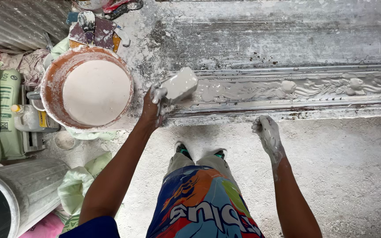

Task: The person mixes a white gypsum slurry in a plastic bowl by hand, then uses a foam block to spread the slurry over an ornate carved molding lying on the workshop floor, smoothing the coating with their hand and re-dipping the foam in the bowl as they work along the piece.

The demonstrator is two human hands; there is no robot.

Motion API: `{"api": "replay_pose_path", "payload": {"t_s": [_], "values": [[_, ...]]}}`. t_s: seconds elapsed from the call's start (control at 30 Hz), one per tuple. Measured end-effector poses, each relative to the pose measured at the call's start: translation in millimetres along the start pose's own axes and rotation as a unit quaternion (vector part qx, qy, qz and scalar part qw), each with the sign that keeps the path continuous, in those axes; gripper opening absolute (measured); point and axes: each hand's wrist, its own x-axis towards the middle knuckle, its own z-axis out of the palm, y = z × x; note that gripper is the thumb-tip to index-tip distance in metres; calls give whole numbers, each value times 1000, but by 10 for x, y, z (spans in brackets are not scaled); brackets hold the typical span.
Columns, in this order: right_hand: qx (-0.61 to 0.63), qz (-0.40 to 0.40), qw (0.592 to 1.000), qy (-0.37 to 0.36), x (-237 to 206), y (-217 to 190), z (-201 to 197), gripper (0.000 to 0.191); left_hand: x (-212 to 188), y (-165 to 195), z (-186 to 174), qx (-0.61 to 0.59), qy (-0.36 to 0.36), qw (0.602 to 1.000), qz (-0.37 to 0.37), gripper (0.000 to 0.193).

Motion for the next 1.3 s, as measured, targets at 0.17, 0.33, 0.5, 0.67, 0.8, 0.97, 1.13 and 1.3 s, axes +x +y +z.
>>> {"api": "replay_pose_path", "payload": {"t_s": [0.17,0.33,0.5,0.67,0.8,0.97,1.13,1.3], "values": [[19,23,999,19,-74,61,-72,21,102,-433,-395,1,-16,999,43,53],[40,24,999,9,-74,111,-64,20,117,-586,-710,136,58,986,81,45],[26,31,999,7,-58,93,-13,22,18,-558,-834,127,39,986,101,54],[21,29,999,11,-81,57,36,22,-78,-498,-857,127,35,982,138,61],[30,18,999,-5,-109,49,28,23,-67,-483,-866,168,65,979,97,59],[35,25,999,-1,-131,79,4,21,-5,-493,-835,216,63,970,91,50],[34,24,999,12,-193,118,-41,20,71,-547,-697,231,20,966,111,48],[40,16,999,28,-307,171,-176,21,198,-653,-483,286,-3,945,161,46]]}}
